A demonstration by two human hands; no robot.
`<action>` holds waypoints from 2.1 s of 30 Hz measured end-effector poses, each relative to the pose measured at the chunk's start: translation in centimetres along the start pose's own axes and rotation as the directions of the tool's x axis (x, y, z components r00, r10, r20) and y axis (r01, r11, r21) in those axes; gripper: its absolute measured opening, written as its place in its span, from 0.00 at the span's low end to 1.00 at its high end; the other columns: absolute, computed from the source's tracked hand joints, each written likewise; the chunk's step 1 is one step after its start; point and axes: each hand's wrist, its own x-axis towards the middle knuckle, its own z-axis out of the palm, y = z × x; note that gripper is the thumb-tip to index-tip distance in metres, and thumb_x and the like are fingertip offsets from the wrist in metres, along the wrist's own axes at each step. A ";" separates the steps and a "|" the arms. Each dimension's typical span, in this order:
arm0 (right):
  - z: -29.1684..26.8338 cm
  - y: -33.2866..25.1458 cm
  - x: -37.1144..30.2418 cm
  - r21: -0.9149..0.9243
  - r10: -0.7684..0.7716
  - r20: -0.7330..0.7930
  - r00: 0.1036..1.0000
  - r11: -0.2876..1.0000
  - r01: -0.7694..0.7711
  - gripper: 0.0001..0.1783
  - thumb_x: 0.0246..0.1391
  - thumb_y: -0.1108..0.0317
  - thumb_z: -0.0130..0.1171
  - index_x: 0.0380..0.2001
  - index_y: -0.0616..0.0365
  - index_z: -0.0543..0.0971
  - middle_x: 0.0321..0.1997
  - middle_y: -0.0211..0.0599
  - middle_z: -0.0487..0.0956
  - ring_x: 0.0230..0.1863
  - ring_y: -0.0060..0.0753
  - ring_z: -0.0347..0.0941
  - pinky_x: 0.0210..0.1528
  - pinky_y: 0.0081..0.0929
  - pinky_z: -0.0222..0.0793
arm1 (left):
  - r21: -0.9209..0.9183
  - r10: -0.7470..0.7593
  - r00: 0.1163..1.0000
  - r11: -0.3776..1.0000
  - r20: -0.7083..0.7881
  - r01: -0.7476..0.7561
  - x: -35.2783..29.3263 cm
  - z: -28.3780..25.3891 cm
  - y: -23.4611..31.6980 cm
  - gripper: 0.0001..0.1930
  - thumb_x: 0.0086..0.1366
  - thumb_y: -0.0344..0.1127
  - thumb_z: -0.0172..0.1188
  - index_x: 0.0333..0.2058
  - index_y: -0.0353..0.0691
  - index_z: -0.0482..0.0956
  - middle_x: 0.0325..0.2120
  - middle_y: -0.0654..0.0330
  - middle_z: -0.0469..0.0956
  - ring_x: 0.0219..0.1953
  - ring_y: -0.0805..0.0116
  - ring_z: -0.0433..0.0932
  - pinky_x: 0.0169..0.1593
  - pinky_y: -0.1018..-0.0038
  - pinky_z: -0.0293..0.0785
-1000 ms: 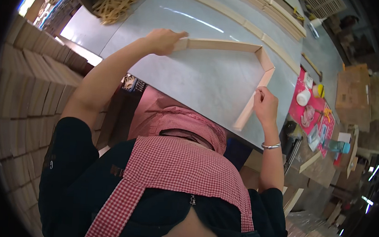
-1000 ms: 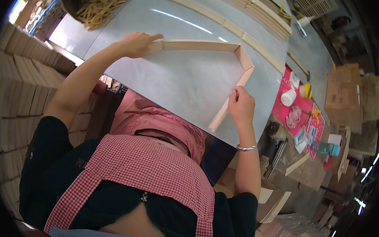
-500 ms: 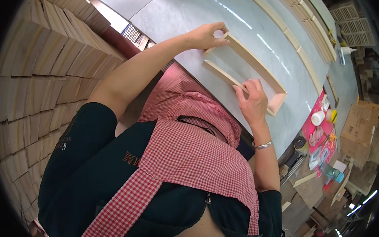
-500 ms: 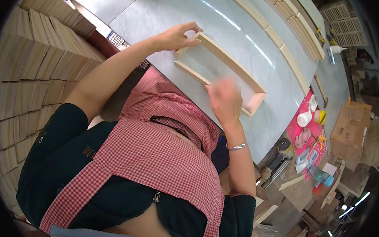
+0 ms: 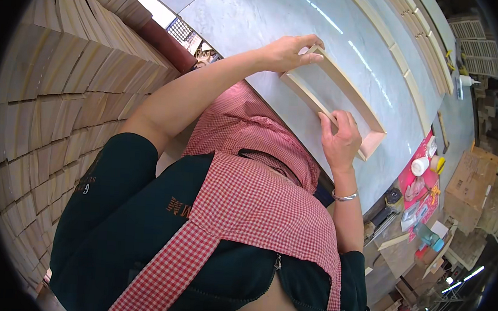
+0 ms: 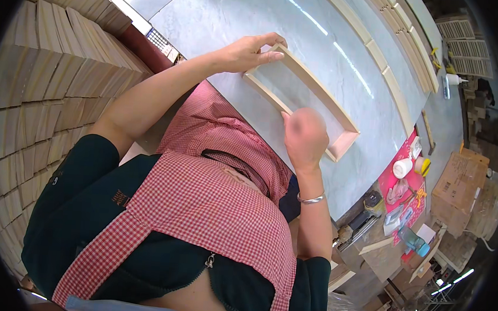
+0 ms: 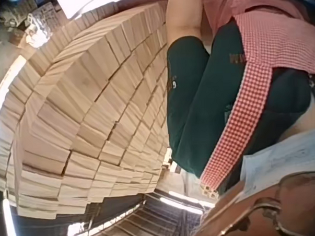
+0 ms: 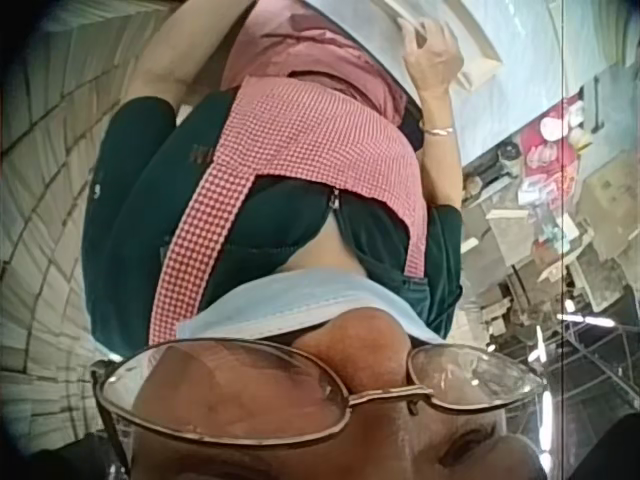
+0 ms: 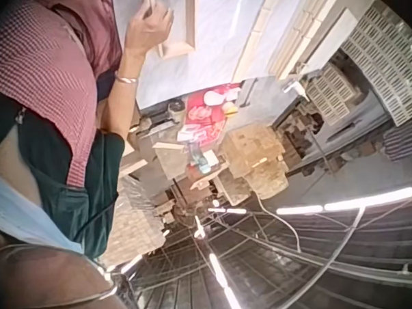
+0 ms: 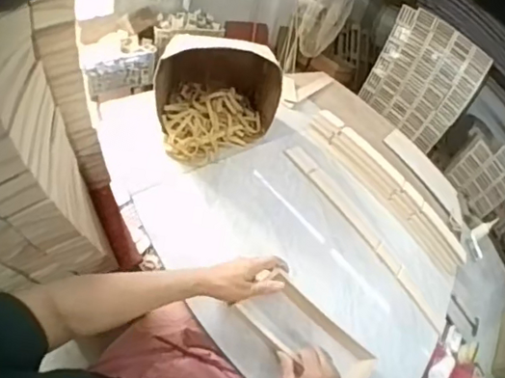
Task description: Assembling wooden boxes by gluing panels and securing them with a pneumatic nail gun.
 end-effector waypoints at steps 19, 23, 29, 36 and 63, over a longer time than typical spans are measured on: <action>3.6 -4.4 4.9 0.099 -0.248 0.064 0.967 0.965 0.241 0.25 0.53 0.75 0.63 0.56 0.52 0.79 0.41 0.34 0.75 0.37 0.37 0.72 0.41 0.31 0.72 | -0.051 0.201 0.948 0.980 0.246 -0.195 -1.5 -3.1 -1.6 0.54 0.44 0.27 0.78 0.70 0.38 0.57 0.30 0.53 0.81 0.29 0.64 0.80 0.32 0.75 0.77; 3.8 -4.5 5.3 0.147 -0.309 0.070 0.948 0.944 0.297 0.28 0.52 0.81 0.58 0.58 0.52 0.78 0.42 0.35 0.75 0.37 0.38 0.72 0.43 0.34 0.73 | -0.096 0.173 0.957 0.983 0.231 -0.155 -1.8 -3.7 -0.8 0.50 0.45 0.28 0.77 0.68 0.36 0.60 0.28 0.55 0.81 0.28 0.65 0.80 0.31 0.74 0.76; 2.4 -4.5 6.3 0.253 -0.389 0.152 0.909 0.904 0.345 0.26 0.50 0.82 0.58 0.55 0.55 0.81 0.47 0.39 0.77 0.41 0.41 0.74 0.44 0.32 0.73 | -0.183 0.289 0.933 0.950 0.213 -0.253 -1.8 -3.0 -2.2 0.49 0.48 0.25 0.74 0.68 0.37 0.58 0.28 0.56 0.81 0.27 0.65 0.80 0.28 0.72 0.76; 5.1 -7.1 20.1 0.435 -0.336 -0.009 0.942 0.847 0.307 0.18 0.52 0.80 0.58 0.48 0.58 0.82 0.43 0.39 0.78 0.38 0.40 0.74 0.42 0.31 0.72 | -0.192 0.235 0.916 0.965 0.326 -0.179 -1.9 -2.7 -2.4 0.48 0.45 0.22 0.73 0.67 0.36 0.59 0.31 0.56 0.78 0.27 0.62 0.77 0.33 0.71 0.76; 6.7 -0.3 29.5 0.582 0.206 -0.328 0.922 0.813 0.025 0.07 0.38 0.72 0.61 0.16 0.56 0.72 0.15 0.29 0.72 0.18 0.29 0.61 0.25 0.28 0.61 | -0.041 0.063 0.932 0.998 0.358 -0.051 -1.1 -3.7 1.2 0.53 0.44 0.21 0.72 0.70 0.37 0.55 0.39 0.53 0.76 0.30 0.67 0.74 0.34 0.74 0.74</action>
